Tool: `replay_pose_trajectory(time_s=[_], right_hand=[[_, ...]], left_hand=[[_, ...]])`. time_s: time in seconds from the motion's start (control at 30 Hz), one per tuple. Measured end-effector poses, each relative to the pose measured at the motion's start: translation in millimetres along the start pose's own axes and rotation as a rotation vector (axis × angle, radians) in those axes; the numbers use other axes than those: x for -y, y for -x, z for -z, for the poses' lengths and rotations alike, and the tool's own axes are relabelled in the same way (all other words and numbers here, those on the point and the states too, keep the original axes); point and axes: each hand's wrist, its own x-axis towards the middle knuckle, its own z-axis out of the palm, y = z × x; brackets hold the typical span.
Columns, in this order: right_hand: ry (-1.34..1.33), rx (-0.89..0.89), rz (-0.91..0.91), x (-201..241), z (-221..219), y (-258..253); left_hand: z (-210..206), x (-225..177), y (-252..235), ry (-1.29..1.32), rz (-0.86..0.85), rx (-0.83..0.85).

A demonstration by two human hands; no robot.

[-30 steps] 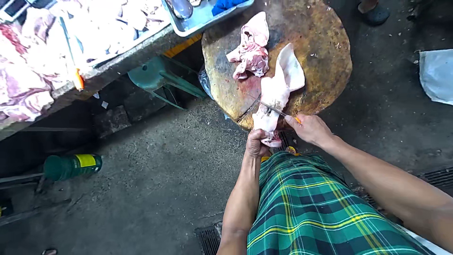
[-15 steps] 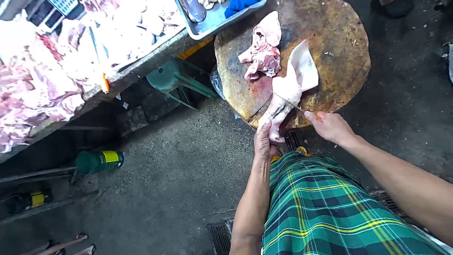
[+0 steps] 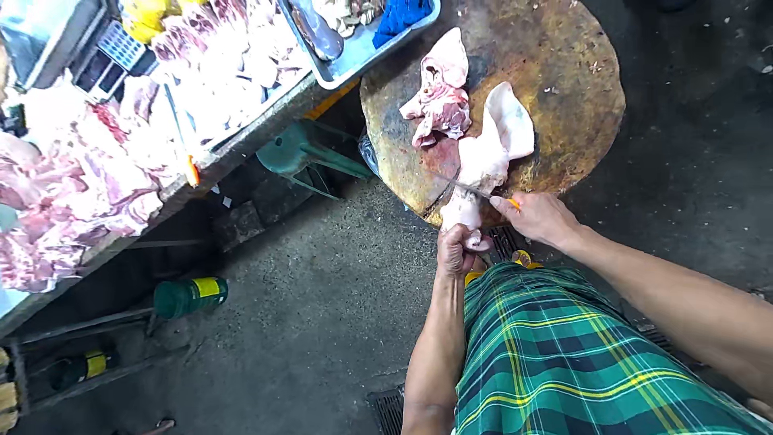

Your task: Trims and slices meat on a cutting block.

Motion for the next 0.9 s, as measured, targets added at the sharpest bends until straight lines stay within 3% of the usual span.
replay_pose_trajectory(time_s=[0.23, 0.37, 0.47, 0.57, 0.67, 0.9], right_hand=[[-0.008, 0.007, 0.033, 0, 1, -4], [0.058, 0.102, 0.080, 9, 5, 0], [0.023, 0.130, -0.027, 6, 14, -11], [0.041, 0.112, 0.060, 15, 9, -3], [0.029, 0.153, 0.081, 19, 0, -7], [0.006, 0.144, 0.076, 27, -5, -9]], left_hand=[[1, 2, -5, 0.042, 0.019, 0.010], [3, 0, -2, 0.029, -0.024, 0.046], [-1, -5, 0, -0.069, -0.025, -0.068], [-3, -7, 1, -0.167, -0.057, -0.216], [2, -5, -2, -0.081, -0.117, -0.193], [3, -5, -1, 0.009, -0.078, -0.093]])
